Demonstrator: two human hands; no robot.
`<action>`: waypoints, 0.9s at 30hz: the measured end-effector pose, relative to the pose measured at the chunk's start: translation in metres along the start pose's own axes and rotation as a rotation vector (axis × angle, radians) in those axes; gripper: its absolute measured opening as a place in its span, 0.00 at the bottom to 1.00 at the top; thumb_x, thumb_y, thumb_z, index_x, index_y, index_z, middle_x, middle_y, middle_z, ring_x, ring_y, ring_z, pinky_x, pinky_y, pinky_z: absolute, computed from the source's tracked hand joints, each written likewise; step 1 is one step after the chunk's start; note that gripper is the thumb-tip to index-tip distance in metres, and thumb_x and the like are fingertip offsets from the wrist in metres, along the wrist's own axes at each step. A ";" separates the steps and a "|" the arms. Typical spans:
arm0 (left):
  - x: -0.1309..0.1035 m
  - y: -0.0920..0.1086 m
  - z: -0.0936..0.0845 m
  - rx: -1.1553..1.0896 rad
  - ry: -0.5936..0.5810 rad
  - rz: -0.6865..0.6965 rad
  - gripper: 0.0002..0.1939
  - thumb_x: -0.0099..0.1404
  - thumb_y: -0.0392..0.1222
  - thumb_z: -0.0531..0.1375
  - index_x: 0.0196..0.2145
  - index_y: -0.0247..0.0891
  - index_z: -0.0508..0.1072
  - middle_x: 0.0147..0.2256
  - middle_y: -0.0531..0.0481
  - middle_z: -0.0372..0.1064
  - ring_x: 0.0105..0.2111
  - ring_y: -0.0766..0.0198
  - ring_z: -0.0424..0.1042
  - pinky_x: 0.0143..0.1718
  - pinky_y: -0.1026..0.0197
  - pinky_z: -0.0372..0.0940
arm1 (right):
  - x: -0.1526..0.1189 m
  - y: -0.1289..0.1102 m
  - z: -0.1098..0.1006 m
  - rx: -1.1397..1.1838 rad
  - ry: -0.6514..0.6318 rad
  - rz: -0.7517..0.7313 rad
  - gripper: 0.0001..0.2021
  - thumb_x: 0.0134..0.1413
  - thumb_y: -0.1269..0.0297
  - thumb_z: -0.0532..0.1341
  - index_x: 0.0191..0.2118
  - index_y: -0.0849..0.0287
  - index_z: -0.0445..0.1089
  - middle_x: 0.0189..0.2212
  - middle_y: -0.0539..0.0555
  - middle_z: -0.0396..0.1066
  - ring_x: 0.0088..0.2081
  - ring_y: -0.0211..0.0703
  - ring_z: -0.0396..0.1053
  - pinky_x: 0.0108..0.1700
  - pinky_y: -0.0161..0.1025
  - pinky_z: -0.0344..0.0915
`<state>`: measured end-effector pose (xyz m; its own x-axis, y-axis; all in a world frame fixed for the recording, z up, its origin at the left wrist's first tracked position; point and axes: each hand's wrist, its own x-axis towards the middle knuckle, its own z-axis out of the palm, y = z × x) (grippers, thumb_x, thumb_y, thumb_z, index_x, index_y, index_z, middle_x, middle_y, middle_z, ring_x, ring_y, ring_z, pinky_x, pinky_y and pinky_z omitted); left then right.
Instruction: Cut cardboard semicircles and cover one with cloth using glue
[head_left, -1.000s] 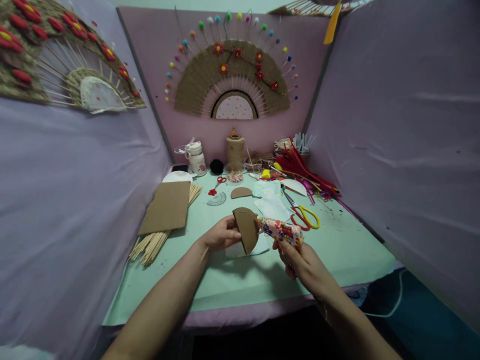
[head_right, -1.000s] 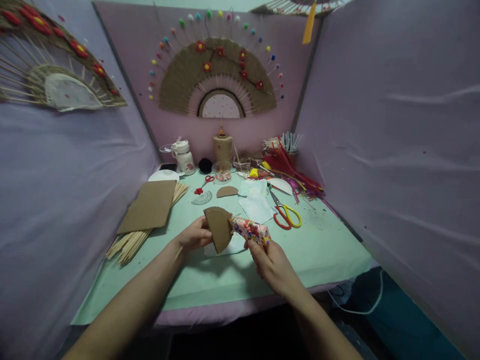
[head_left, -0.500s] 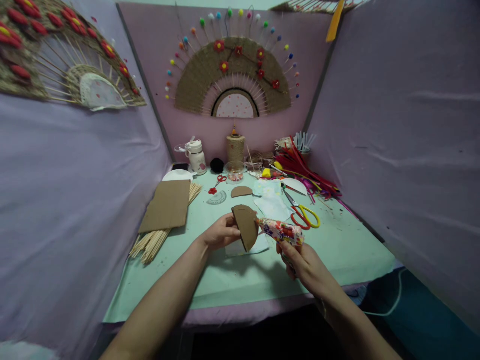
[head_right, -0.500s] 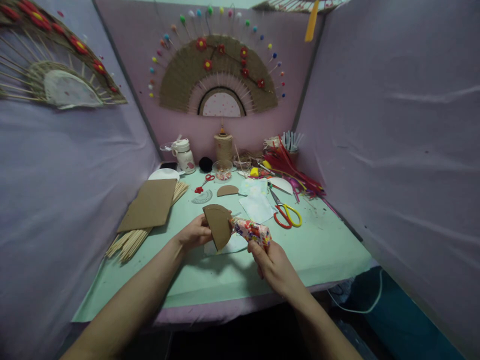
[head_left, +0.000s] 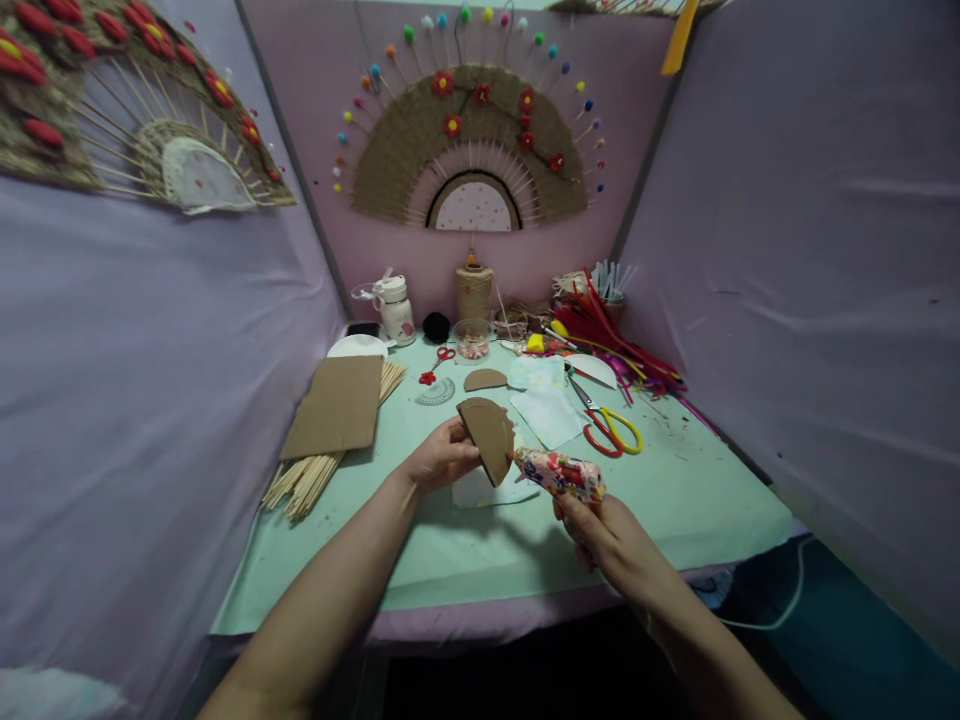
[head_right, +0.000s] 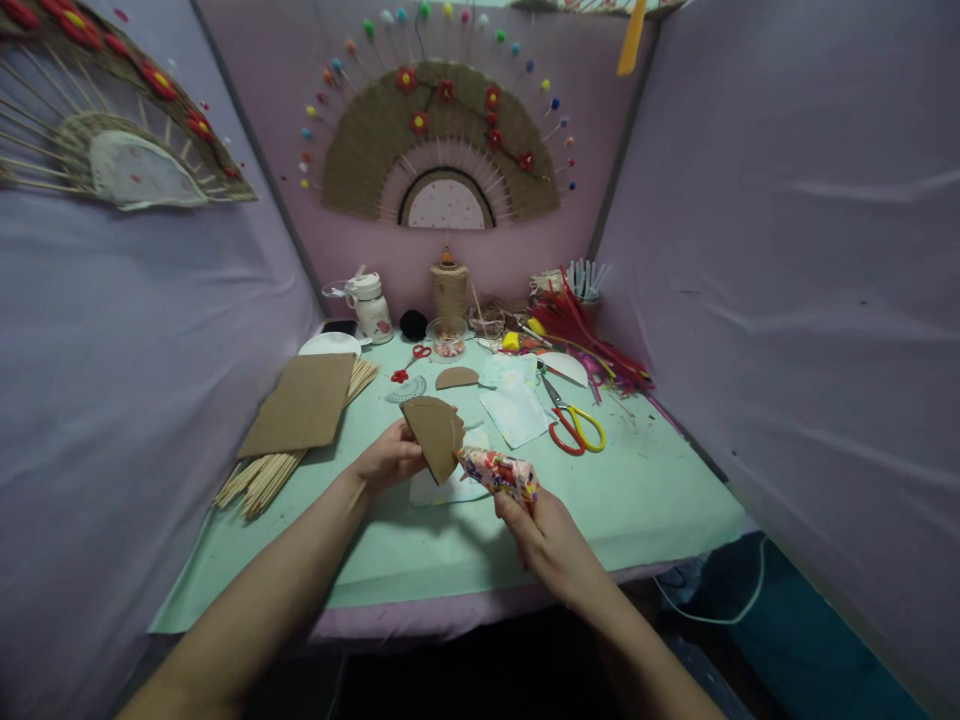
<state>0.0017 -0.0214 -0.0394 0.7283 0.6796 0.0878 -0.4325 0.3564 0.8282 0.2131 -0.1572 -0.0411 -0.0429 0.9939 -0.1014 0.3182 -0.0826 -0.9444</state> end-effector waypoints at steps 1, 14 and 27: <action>0.000 0.000 0.000 0.002 0.006 0.000 0.33 0.45 0.35 0.71 0.51 0.36 0.73 0.49 0.37 0.72 0.48 0.50 0.71 0.49 0.53 0.63 | -0.001 0.000 0.000 -0.002 -0.003 0.001 0.24 0.57 0.39 0.50 0.29 0.58 0.60 0.17 0.45 0.57 0.17 0.35 0.57 0.20 0.33 0.56; 0.000 -0.001 -0.004 0.018 0.015 0.030 0.32 0.46 0.36 0.71 0.51 0.36 0.72 0.51 0.37 0.71 0.51 0.49 0.70 0.50 0.52 0.62 | -0.009 -0.008 0.002 0.058 -0.002 -0.025 0.23 0.56 0.43 0.55 0.40 0.60 0.69 0.18 0.47 0.57 0.21 0.37 0.55 0.22 0.34 0.54; 0.001 0.000 -0.001 0.047 0.042 0.034 0.33 0.45 0.36 0.71 0.50 0.36 0.72 0.50 0.37 0.71 0.50 0.49 0.70 0.51 0.52 0.61 | -0.011 -0.007 0.002 0.024 0.006 -0.025 0.22 0.57 0.43 0.54 0.35 0.59 0.69 0.19 0.48 0.57 0.22 0.39 0.57 0.25 0.34 0.57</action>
<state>0.0018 -0.0203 -0.0399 0.6900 0.7176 0.0942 -0.4305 0.3023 0.8505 0.2096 -0.1680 -0.0334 -0.0450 0.9961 -0.0757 0.2942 -0.0592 -0.9539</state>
